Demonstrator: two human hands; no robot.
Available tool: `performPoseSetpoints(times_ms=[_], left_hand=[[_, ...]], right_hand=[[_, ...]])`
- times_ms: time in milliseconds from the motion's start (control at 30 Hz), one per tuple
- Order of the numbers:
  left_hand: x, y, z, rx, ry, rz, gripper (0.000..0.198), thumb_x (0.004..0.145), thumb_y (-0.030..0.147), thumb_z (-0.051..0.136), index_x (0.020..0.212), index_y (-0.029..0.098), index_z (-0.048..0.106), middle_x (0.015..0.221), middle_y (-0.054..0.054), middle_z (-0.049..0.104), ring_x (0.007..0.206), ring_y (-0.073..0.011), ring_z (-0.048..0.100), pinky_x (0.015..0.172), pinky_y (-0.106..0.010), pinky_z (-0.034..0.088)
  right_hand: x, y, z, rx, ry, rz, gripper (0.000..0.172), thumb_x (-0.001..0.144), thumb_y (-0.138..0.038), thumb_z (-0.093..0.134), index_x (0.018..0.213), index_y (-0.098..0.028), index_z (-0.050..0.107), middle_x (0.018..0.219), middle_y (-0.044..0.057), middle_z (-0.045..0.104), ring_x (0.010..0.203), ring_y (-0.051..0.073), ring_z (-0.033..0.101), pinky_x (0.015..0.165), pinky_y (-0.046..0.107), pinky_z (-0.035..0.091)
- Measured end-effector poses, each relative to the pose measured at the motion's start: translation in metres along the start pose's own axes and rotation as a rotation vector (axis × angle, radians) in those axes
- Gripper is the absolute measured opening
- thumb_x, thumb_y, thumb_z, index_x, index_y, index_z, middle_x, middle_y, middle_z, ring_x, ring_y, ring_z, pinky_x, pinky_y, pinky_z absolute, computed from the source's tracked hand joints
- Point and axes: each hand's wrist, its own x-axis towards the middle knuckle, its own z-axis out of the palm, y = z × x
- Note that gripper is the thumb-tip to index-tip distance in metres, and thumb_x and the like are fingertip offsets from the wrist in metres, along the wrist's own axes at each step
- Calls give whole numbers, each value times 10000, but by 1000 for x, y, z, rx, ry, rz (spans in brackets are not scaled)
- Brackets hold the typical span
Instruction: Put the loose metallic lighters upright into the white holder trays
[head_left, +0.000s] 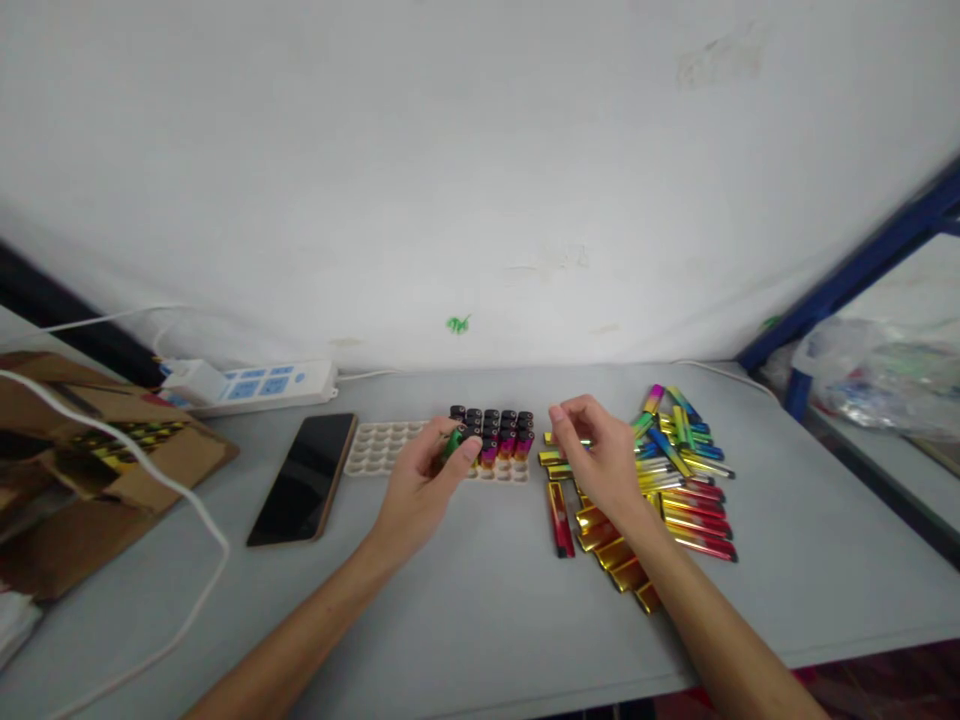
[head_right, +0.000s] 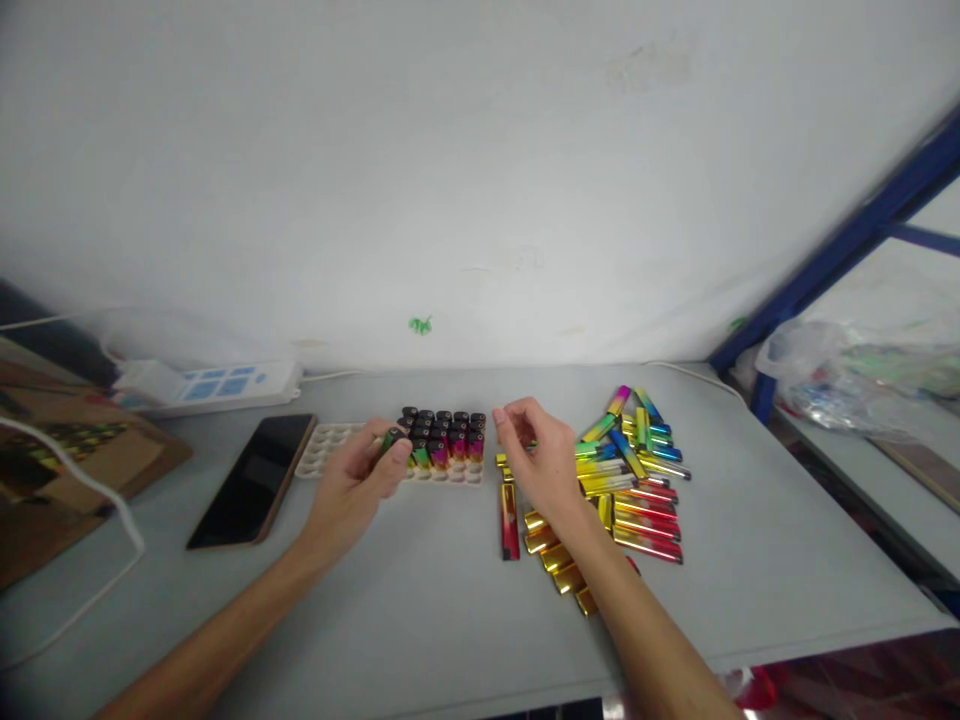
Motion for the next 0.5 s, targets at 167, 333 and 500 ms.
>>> performPoseSetpoints(times_ms=[167,333,500], left_hand=[[2,-7,-4,233,66,24,455,933,514,608,626,210,465,582,53,356,553,-114,339,527,-268,257],[3,-15,-9,390,123,26,392,933,473,525,644,211,491,574,47,409,572,-135,405,570,-281,288],[4,-15,-10,505,130,55,359,946,448,500,694,199,555,596,41,474,599,-146,468,594,-280,317]], right_hand=[[2,-1,-1,-53,-8,-27,314,1045,-476,573,866,-223,623,720,-4,674,640,154,650,641,273,504],[2,-2,0,-48,-36,-42,325,1042,-487,571,851,-228,614,697,-3,685,603,155,651,607,270,500],[3,1,0,-81,-50,-26,342,1046,-517,552,877,-229,627,719,7,704,620,165,670,614,278,512]])
